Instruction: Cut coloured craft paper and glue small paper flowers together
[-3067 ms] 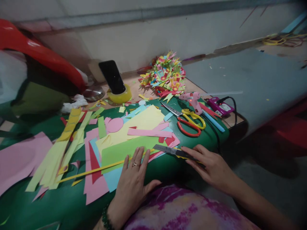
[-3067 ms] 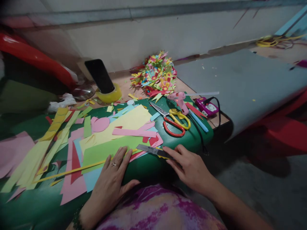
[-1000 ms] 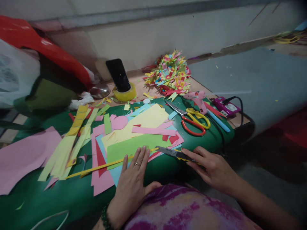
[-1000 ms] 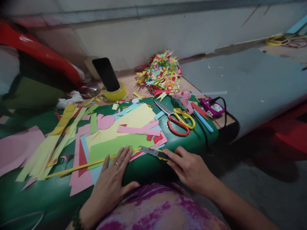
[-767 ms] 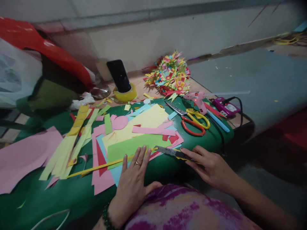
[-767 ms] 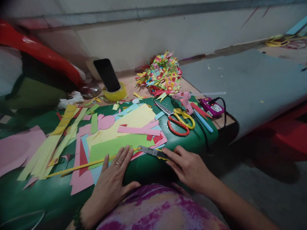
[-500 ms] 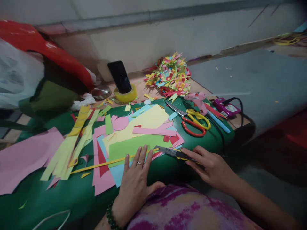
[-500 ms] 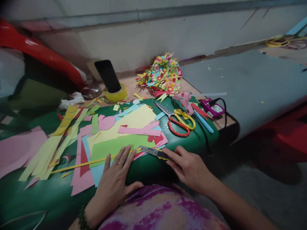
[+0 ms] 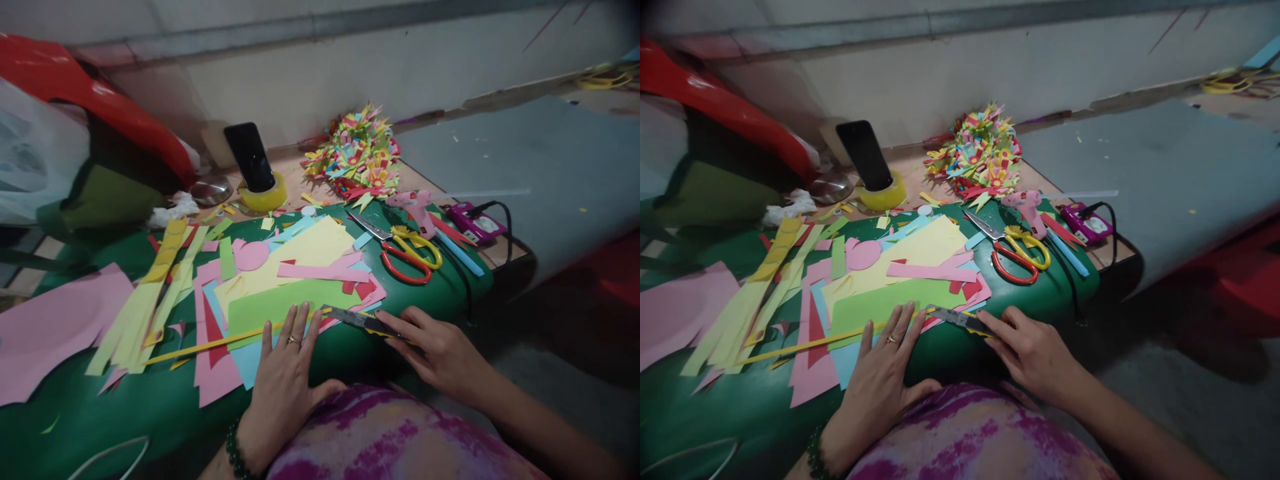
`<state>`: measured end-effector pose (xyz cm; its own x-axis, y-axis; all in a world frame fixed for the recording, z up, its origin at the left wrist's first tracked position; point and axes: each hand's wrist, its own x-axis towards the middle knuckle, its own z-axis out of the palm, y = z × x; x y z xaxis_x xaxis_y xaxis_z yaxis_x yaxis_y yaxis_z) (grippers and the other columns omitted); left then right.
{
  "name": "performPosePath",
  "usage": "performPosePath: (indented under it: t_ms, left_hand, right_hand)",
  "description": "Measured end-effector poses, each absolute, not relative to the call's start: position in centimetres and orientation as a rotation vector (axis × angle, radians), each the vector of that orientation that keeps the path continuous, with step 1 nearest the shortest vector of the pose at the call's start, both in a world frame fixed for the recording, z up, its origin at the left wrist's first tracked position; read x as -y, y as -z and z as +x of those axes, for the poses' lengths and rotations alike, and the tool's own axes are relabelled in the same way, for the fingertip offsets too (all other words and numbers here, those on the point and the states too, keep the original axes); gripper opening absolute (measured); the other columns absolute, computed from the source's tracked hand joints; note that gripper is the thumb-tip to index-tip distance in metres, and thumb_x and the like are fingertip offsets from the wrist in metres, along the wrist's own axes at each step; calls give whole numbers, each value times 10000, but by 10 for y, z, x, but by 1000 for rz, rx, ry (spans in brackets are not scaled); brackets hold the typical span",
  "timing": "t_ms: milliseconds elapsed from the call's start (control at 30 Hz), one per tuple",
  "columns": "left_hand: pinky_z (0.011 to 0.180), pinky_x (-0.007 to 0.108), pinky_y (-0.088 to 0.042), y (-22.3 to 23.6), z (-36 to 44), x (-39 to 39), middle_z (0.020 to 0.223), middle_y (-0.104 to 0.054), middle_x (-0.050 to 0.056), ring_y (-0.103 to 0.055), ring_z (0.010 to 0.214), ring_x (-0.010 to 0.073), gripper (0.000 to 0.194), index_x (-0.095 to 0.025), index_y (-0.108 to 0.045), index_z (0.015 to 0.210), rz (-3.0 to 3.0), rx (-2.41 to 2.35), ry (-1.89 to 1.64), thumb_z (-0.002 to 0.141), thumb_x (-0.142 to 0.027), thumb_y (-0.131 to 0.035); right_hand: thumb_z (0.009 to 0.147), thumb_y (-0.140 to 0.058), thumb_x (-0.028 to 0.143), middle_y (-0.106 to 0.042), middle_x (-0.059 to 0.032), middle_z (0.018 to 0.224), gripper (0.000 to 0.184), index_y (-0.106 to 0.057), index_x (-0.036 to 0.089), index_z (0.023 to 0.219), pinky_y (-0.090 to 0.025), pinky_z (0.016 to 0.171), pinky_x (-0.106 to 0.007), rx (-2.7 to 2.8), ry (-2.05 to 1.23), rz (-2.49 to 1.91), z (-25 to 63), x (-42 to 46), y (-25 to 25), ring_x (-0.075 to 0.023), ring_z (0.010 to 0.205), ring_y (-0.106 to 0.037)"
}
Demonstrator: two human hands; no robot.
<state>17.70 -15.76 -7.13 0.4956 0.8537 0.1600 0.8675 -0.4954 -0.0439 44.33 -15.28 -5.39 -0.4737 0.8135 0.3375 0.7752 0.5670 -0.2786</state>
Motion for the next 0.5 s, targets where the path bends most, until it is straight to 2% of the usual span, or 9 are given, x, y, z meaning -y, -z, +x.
performPosePath:
  t_ms: [233,433,500]
  left_hand:
    - [1118,569,-159,69,179,158,1484,-409,149,-347,1370,334,964,-177,-280,1486,-2611,1508,199,759,-808,-302]
    - [1117,543,-180,63,169,162,1489,-391,177,-339,1377,318,975,-145,-81,1521,-2606,1532,241,801,-766,-295]
    - [1113,542,-196,63,165,163,1474,-421,167,-347,1373,315,957,-156,-61,1522,-2611,1544,221,813,-747,-317]
  right_hand:
    - [996,-360,273,-552,-28,776,343,-565,153,1244,-424,499,-213,2381,-82,-1263,438,152,51,-102,558,-572]
    - [996,-364,295,-552,-24,779,350,-571,166,1247,-422,493,-217,2380,-98,-1289,439,152,51,-99,541,-571]
    - [997,-358,296,-557,-26,782,352,-572,170,1246,-423,497,-215,2381,-96,-1291,438,152,51,-99,547,-575]
